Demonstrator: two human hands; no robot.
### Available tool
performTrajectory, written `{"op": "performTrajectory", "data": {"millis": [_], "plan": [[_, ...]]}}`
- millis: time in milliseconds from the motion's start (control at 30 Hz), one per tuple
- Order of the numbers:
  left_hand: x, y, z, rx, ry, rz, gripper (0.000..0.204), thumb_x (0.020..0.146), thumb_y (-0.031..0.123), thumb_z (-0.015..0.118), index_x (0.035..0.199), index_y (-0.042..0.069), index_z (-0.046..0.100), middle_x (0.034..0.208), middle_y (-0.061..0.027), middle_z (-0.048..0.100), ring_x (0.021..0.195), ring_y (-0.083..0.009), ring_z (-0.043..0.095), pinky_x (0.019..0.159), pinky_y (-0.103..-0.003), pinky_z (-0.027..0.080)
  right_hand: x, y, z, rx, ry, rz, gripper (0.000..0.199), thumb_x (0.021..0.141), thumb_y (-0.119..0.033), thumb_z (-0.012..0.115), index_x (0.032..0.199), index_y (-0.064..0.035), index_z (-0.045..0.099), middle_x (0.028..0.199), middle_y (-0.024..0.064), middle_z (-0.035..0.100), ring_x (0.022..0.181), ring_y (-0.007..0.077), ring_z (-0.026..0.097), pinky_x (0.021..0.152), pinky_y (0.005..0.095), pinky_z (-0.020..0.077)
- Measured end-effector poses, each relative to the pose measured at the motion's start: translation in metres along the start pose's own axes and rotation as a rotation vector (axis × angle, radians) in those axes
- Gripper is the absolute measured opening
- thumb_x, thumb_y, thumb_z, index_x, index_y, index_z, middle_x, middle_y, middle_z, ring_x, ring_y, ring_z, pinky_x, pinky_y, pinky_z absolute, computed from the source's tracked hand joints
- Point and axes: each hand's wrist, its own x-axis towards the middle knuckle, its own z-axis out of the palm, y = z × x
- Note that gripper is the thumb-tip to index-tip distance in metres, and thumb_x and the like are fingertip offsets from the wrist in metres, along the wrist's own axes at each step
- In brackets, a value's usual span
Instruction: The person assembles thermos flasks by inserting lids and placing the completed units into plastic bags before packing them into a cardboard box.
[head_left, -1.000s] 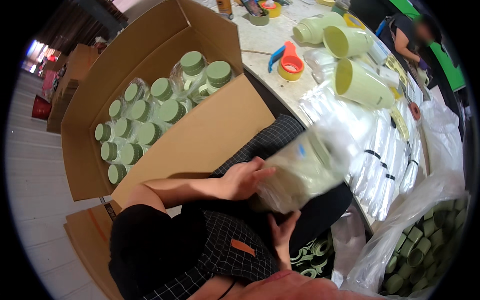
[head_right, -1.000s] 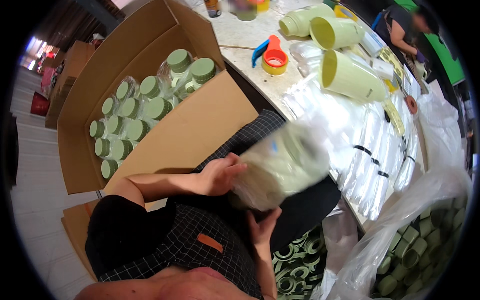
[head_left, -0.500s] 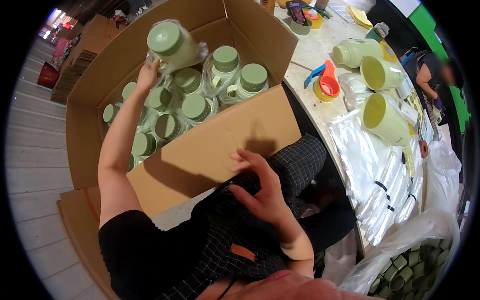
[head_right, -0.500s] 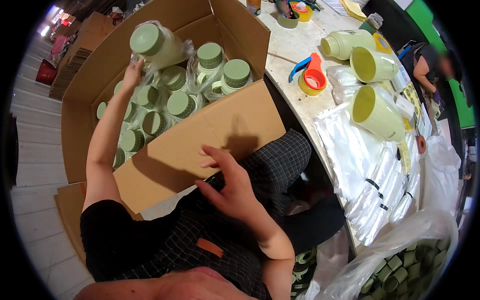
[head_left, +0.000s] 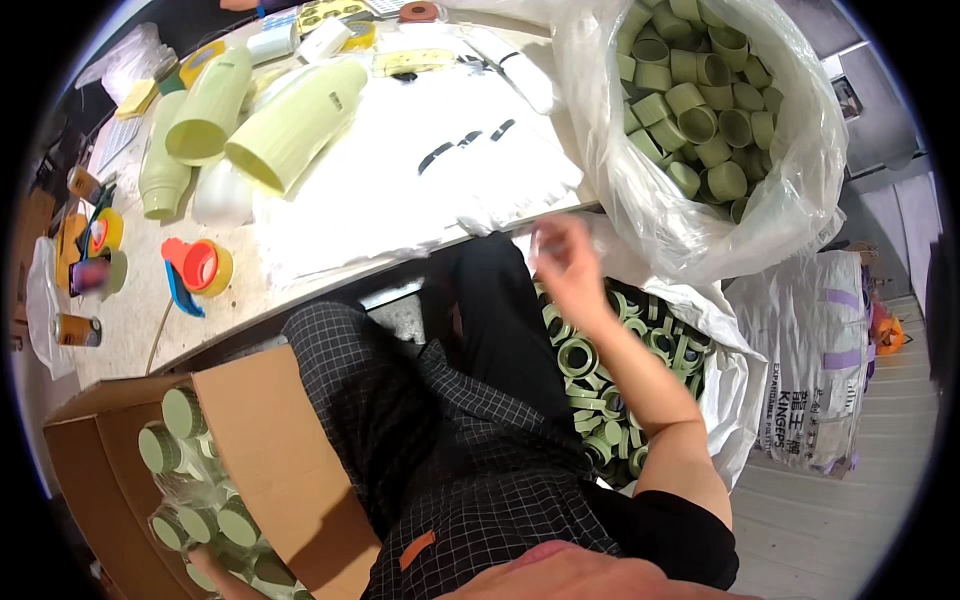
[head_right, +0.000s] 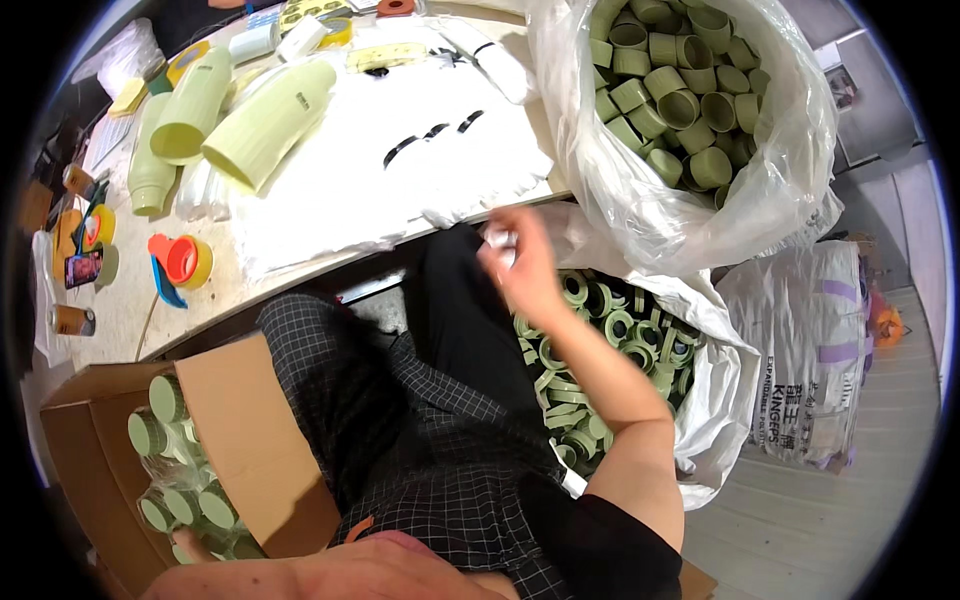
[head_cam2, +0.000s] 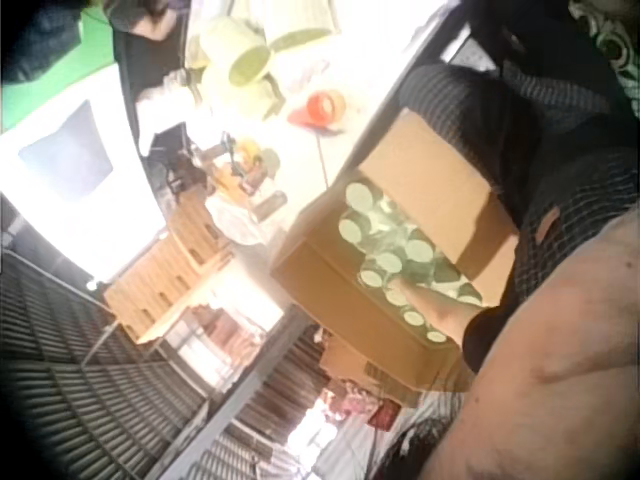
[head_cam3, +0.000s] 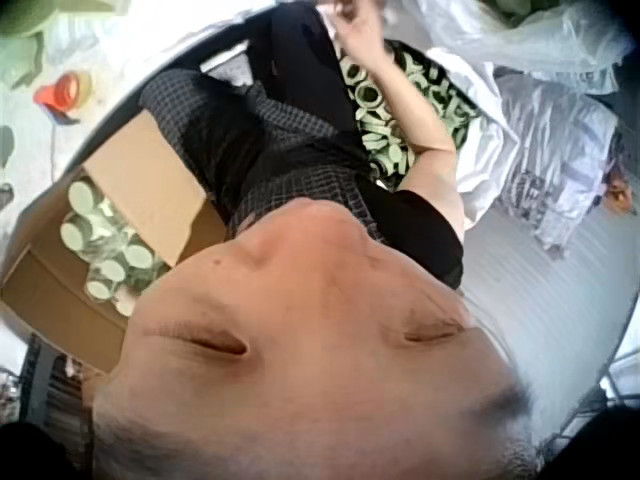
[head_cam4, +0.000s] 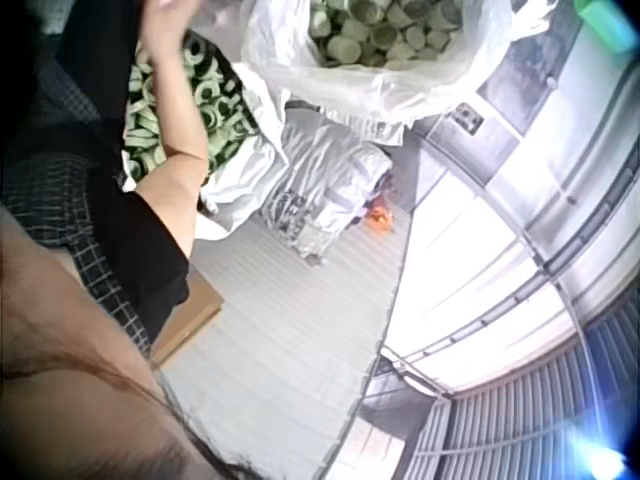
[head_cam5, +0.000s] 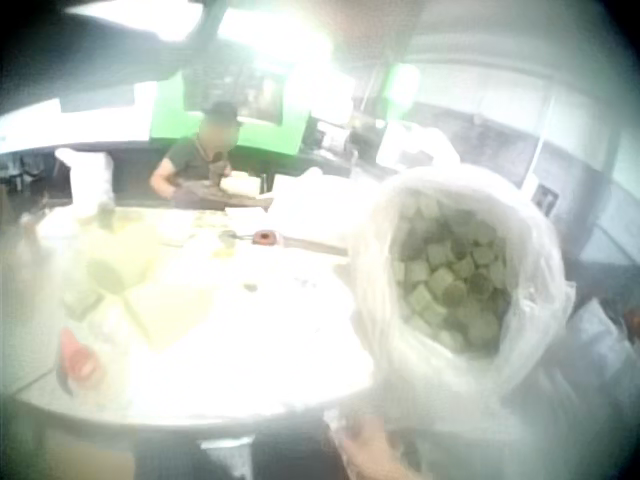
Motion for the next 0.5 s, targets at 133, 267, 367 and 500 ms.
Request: {"op": "performTrajectory", "data": {"millis": [133, 267, 367, 500], "plan": [[-0.067, 0.031, -0.038, 0.020, 0.196, -0.156, 0.045, 0.099, 0.031, 0.051, 0.131, -0.001, 0.057, 0.119, -0.0207, 0.062, 0.110, -0.0419, 0.059, 0.092, -0.044, 0.050, 0.099, 0.022, -0.069, -0.319, 0.467, -0.064, 0.051, 0.082, -0.013, 0.071, 0.129, -0.0036, 0.054, 0.124, 0.0162, 0.056, 0.114, 0.0269, 0.055, 0.097, 0.0380, 0.0466], [-0.119, 0.112, -0.076, -0.263, 0.286, 0.308, 0.045, 0.095, 0.020, 0.059, 0.132, -0.004, 0.053, 0.123, -0.0234, 0.061, 0.115, -0.0430, 0.057, 0.098, -0.046, 0.047, 0.204, 0.136, -0.175, -1.143, 0.645, 0.024, 0.056, 0.077, -0.032, 0.077, 0.126, -0.0091, 0.062, 0.131, 0.0182, 0.058, 0.123, 0.0355, 0.053, 0.101, 0.0441, 0.0440], [-0.184, 0.261, -0.131, -0.700, 0.152, 0.623, 0.044, 0.094, 0.010, 0.058, 0.135, -0.004, 0.049, 0.130, -0.0188, 0.057, 0.122, -0.0332, 0.054, 0.106, -0.041, 0.040, 0.238, 0.189, -0.248, -0.996, 0.707, 0.462, 0.079, 0.075, -0.044, 0.079, 0.139, -0.0112, 0.048, 0.137, 0.0177, 0.054, 0.122, 0.0434, 0.052, 0.102, 0.0515, 0.0440], [-0.245, 0.476, -0.205, -0.897, -0.118, 0.955, 0.041, 0.092, 0.006, 0.062, 0.131, 0.000, 0.051, 0.127, -0.0152, 0.058, 0.123, -0.0276, 0.054, 0.108, -0.039, 0.038, 0.264, 0.230, -0.285, -0.877, 0.918, 0.496, 0.095, 0.070, -0.056, 0.084, 0.133, 0.0018, 0.043, 0.129, 0.0330, 0.054, 0.121, 0.0483, 0.053, 0.101, 0.0511, 0.0466]]}}
